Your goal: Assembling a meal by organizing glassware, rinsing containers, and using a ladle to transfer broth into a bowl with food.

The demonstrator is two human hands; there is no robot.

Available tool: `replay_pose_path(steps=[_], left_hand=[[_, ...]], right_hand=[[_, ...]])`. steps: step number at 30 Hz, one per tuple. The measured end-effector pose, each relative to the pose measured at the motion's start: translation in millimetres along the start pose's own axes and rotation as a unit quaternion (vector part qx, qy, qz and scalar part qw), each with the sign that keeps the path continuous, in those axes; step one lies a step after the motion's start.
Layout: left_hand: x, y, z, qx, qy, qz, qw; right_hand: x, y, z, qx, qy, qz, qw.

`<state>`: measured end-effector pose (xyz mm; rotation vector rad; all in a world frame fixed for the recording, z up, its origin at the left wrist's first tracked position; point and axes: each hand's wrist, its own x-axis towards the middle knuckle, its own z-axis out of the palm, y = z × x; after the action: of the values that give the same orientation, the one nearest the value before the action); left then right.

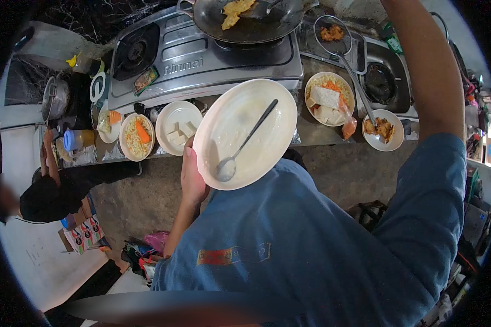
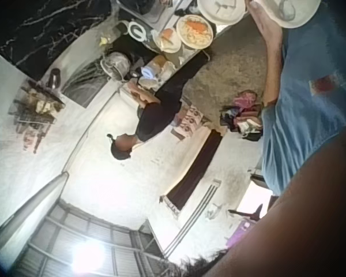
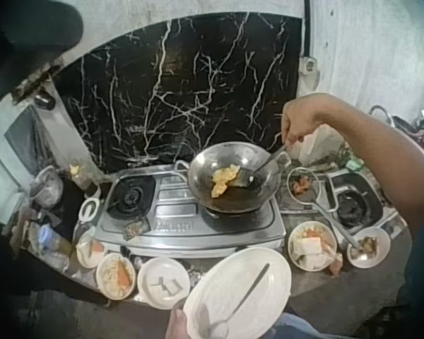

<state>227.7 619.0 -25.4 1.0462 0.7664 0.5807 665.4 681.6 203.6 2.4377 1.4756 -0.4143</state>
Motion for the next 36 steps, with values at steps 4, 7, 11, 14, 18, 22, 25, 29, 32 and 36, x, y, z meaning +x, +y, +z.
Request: replay_pose_path(steps=[4,7,11,14,18,22,25,29,32,36], left_hand=[[-3,2,-2,0.011,0.009,-0.006,1.0],[-4,-1,-6,0.001,0.008,-0.008,1.0],[-6,1,-7,0.006,0.009,-0.006,1.0],[-8,-1,-10,0.007,0.013,-0.005,1.0],[-10,1,-9,-0.002,0.017,-0.014,1.0],[-10,6,-5,-0.007,0.024,-0.017,1.0],[-11,3,-7,0.005,0.03,-0.021,0.999],[-9,1,-8,0.011,0.027,-0.013,1.0],[-9,1,-7,0.01,0.028,-0.016,0.999],[-9,0,-6,0.003,0.023,-0.014,1.0]], right_hand=[[-9,-18,-15,-0.011,0.018,0.024,1.0],[-8,-24,-19,-0.01,0.013,0.036,0.999],[-6,-31,-21,-0.022,0.021,0.02,0.999],[-7,-33,-23,-0.018,0.023,0.024,0.999],[-4,-35,-21,-0.026,0.026,0.016,0.999],[-1,-31,-21,-0.022,0.021,0.002,1.0],[-1,-37,-22,-0.024,0.019,0.014,0.999],[-3,-38,-26,-0.046,0.018,-0.009,0.999],[1,-36,-24,-0.071,0.02,-0.032,0.997],[5,-36,-20,-0.054,0.039,-0.044,0.997]])
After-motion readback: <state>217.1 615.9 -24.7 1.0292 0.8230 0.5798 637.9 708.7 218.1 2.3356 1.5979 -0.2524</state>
